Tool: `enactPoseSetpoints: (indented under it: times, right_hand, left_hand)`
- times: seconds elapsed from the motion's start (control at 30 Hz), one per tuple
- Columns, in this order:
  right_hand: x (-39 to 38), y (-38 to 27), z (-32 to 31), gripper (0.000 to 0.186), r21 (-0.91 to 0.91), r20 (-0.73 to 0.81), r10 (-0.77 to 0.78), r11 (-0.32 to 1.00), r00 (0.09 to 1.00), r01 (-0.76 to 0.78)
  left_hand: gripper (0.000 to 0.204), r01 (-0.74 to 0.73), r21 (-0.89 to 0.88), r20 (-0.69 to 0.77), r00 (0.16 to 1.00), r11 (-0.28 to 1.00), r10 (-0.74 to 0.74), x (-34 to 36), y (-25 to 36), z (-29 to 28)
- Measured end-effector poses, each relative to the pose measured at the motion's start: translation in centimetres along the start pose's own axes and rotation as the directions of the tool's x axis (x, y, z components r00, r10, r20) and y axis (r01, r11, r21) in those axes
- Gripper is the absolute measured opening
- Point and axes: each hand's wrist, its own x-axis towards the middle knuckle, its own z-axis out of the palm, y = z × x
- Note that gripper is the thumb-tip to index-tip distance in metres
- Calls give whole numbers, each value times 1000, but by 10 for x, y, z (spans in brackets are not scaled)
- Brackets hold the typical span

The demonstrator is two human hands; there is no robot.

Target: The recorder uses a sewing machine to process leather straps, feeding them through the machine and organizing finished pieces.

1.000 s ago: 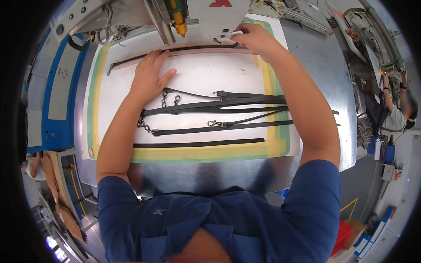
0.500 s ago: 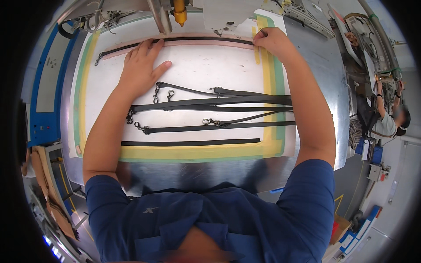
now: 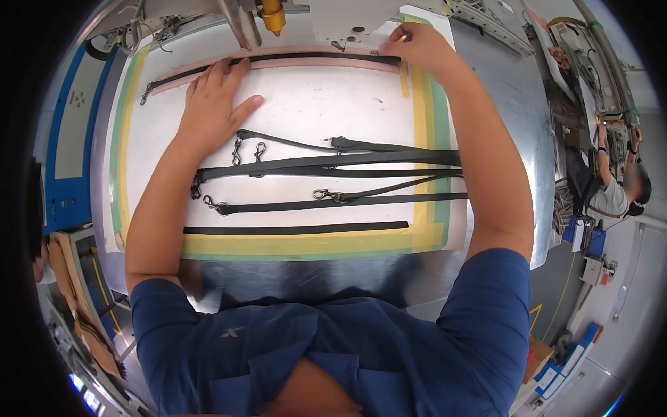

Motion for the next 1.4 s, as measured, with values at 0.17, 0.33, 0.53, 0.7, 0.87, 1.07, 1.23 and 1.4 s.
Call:
enactPoseSetpoints:
  times: [0.17, 0.33, 0.53, 0.7, 0.87, 1.07, 1.23, 1.4]
  right_hand:
    - [8, -13, 9, 50, -234, 36, -20, 972, 999, 28]
    - [16, -8, 7, 53, -289, 83, 23, 957, 996, 2]
    - [7, 11, -16, 54, -408, 63, 50, 913, 997, -20]
    - [-23, 6, -19, 63, -412, -106, 140, 895, 985, -171]
    - [-50, 4, 7, 48, -244, -80, -135, 963, 988, 112]
    - [-62, -28, 35, 41, -462, -74, -230, 870, 970, 171]
    - [-56, -33, 41, 40, -459, -154, -223, 879, 963, 130]
    - [-53, -29, 43, 44, -478, -169, -237, 869, 957, 130]
  left_hand:
    - [64, -27, -11, -21, 999, 1000, 26, 2, -1, 1]
    - [63, -40, -15, -41, 998, 999, 40, 1, -3, 2]
    - [63, -31, -29, -41, 999, 999, 30, 0, -5, 1]
    - [61, -10, -38, -55, 998, 999, 7, 0, -4, 6]
    - [62, -19, -41, -51, 999, 999, 17, -1, -2, 6]
    - [63, -8, -37, -62, 998, 999, 6, -1, -5, 9]
    - [64, -9, -43, -75, 997, 999, 6, -1, -4, 9]
    - [66, -14, -75, -96, 995, 997, 6, -2, -5, 10]
